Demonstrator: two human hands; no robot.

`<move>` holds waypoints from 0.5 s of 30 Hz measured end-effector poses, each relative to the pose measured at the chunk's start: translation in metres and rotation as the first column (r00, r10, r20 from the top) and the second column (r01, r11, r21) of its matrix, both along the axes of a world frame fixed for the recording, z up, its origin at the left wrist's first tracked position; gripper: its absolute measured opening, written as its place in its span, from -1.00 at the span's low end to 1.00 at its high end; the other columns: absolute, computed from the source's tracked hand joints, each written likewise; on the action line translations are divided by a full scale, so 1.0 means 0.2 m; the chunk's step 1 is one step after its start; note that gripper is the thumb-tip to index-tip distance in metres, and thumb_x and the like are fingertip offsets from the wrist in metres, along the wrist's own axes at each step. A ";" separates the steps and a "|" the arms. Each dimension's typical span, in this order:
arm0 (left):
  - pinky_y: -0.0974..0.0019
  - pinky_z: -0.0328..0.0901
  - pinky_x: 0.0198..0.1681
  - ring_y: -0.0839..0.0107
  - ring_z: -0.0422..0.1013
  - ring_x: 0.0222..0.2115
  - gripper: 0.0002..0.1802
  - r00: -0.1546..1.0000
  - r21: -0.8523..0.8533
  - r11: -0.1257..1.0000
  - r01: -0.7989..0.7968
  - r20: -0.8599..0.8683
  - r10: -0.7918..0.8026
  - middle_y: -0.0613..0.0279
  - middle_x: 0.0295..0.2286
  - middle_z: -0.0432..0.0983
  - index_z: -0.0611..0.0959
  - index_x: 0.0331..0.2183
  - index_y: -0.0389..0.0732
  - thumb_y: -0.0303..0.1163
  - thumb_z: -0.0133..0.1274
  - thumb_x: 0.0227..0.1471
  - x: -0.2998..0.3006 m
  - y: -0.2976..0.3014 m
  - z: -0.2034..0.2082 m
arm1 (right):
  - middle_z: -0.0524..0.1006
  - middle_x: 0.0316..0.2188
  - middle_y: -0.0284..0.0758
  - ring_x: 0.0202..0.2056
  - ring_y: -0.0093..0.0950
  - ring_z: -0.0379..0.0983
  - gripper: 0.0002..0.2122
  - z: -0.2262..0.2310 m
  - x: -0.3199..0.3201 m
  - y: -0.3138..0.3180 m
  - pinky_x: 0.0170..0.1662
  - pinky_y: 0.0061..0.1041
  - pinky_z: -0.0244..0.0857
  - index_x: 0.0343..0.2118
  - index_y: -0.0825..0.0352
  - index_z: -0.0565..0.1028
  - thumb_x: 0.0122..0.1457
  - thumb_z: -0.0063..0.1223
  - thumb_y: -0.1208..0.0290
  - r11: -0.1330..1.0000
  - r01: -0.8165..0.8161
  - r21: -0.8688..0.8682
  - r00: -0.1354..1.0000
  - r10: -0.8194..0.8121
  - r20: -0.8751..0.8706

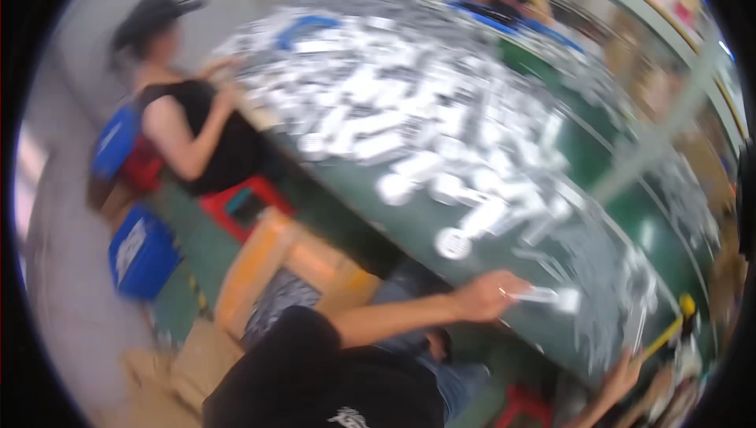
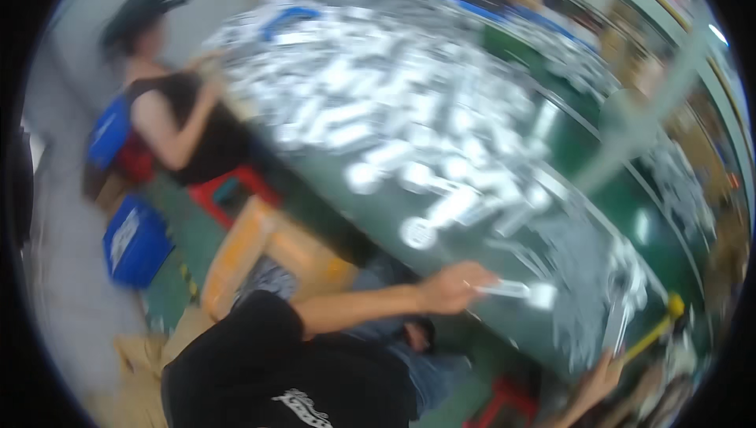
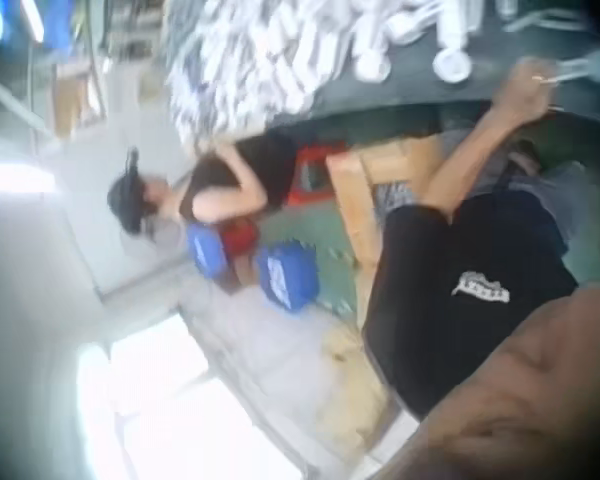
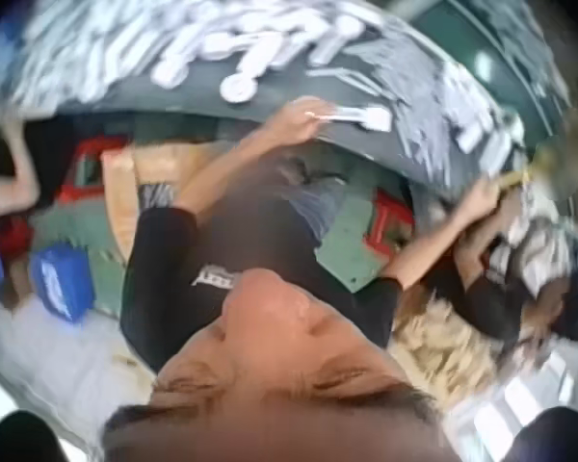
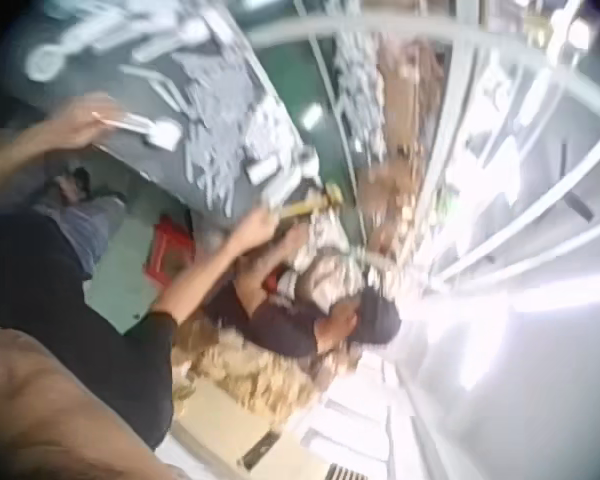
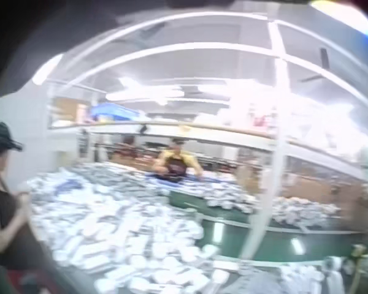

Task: Use a small yellow hammer to tap and join white plastic components together on an assembly line.

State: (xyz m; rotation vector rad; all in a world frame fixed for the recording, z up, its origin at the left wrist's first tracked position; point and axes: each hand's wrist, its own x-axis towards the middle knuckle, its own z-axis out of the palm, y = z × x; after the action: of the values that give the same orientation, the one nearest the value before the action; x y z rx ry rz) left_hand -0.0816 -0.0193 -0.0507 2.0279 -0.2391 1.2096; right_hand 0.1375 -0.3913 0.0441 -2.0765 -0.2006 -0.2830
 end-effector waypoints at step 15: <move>0.43 0.39 -0.03 0.49 0.48 -0.08 -0.51 0.783 -0.680 0.401 -0.614 -0.462 0.416 0.16 -0.01 0.56 0.57 0.25 -0.16 -0.45 0.15 0.33 -1.11 0.21 -0.04 | 0.37 -0.71 -0.43 -0.75 -0.60 0.23 -0.77 -0.15 -0.35 0.76 -0.72 -0.49 0.07 -0.37 0.28 0.48 0.34 0.25 0.29 0.827 -0.563 -0.011 0.711 0.477 -0.516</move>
State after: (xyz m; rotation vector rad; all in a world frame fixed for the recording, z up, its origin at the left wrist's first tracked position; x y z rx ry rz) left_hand -0.3029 0.0224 -0.0578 1.3580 1.0080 1.1057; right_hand 0.0679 -0.2400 0.0147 -2.0806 -0.5020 0.6386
